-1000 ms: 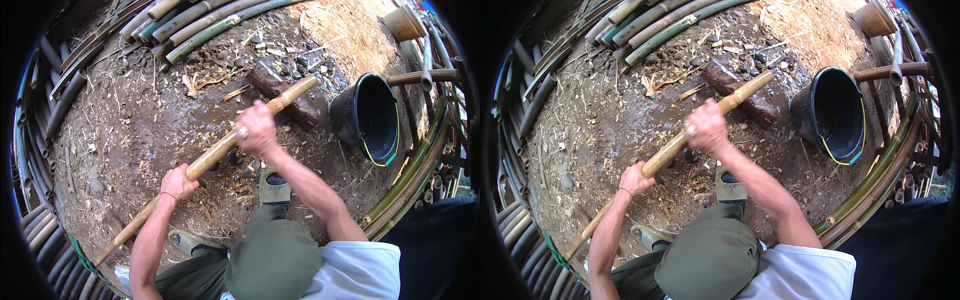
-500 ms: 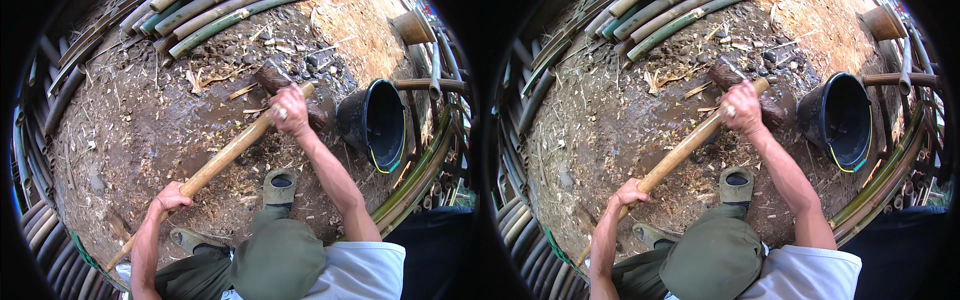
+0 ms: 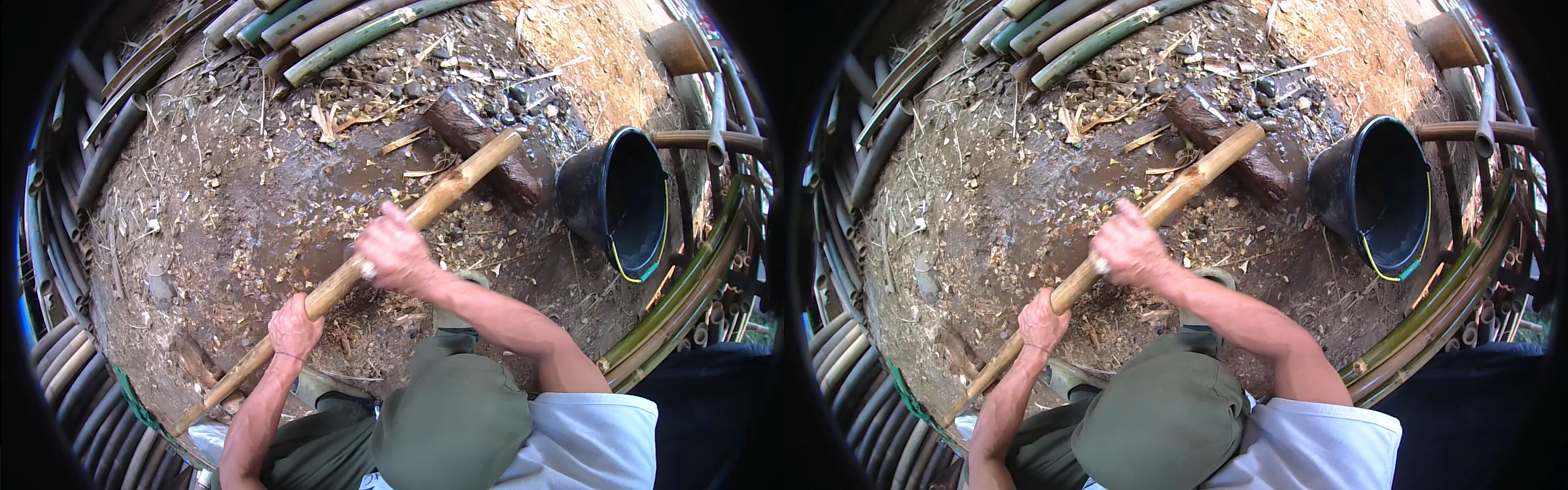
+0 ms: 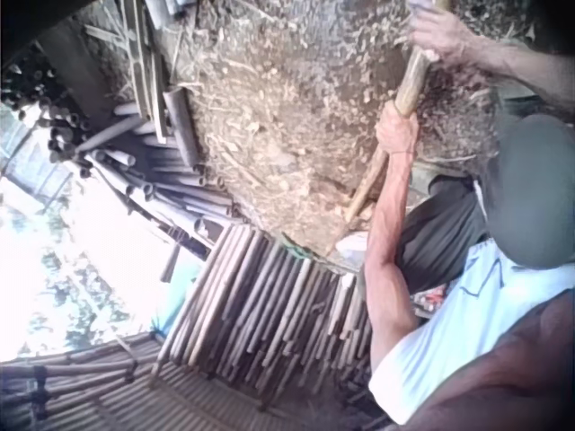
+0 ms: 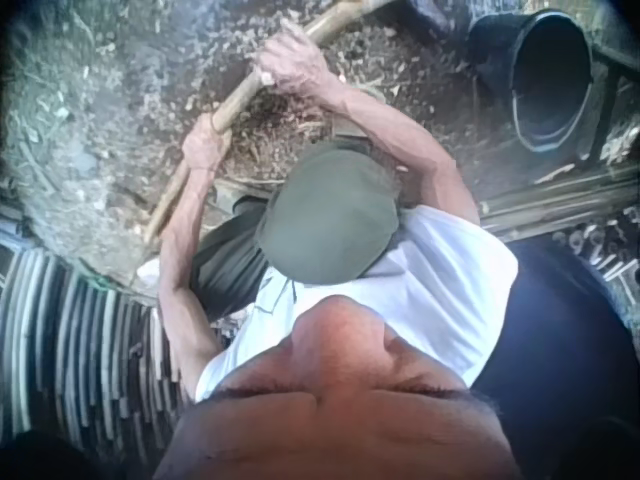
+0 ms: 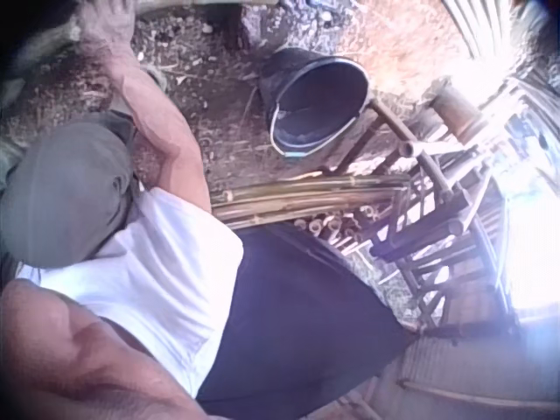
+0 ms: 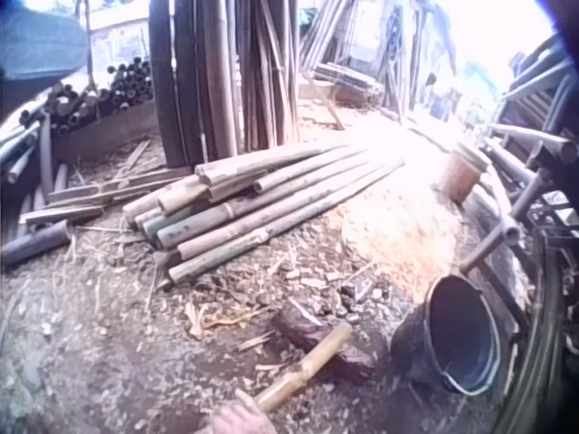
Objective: The person cleans a bamboo pole by scrubbing it with a wet sponge and rinsing it with water from a bucket, then sets it aside on a stack of other poles.
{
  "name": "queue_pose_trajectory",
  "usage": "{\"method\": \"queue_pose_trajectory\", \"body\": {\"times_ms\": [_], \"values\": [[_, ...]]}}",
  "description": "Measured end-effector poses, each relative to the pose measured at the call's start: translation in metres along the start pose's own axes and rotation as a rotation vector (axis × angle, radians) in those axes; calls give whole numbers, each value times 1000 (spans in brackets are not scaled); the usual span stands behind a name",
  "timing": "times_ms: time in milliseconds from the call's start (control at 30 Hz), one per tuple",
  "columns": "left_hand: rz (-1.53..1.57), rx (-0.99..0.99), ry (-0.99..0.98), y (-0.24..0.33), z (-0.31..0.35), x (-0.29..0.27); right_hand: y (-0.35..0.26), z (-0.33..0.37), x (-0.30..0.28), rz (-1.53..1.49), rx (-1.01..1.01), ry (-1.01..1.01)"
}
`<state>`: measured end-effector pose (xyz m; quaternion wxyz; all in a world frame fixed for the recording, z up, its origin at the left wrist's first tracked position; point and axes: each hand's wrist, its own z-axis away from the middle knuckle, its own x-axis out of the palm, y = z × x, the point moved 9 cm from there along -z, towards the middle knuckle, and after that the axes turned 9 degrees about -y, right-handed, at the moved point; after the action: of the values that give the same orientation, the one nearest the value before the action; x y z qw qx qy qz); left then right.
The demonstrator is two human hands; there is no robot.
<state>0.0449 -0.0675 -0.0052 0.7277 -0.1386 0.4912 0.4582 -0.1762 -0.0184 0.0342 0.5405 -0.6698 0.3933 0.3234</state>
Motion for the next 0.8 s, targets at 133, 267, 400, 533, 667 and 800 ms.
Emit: {"method": "queue_pose_trajectory", "body": {"times_ms": [133,267,400,533,667,800], "values": [[-2,29,34,1,1,-2,130,17,-80,269,237,158],[16,21,-12,5,-4,-6,133,13,-86,231,346,194],[273,-6,-504,21,-33,-2,-32,-10,2,-10,33,34],[391,13,-692,-1,-38,13,-41,-11,11,-34,-76,-33],[63,-98,-303,21,-22,-2,126,19,-84,270,194,171],[13,80,39,31,-15,-3,118,8,-82,340,343,143]]}}
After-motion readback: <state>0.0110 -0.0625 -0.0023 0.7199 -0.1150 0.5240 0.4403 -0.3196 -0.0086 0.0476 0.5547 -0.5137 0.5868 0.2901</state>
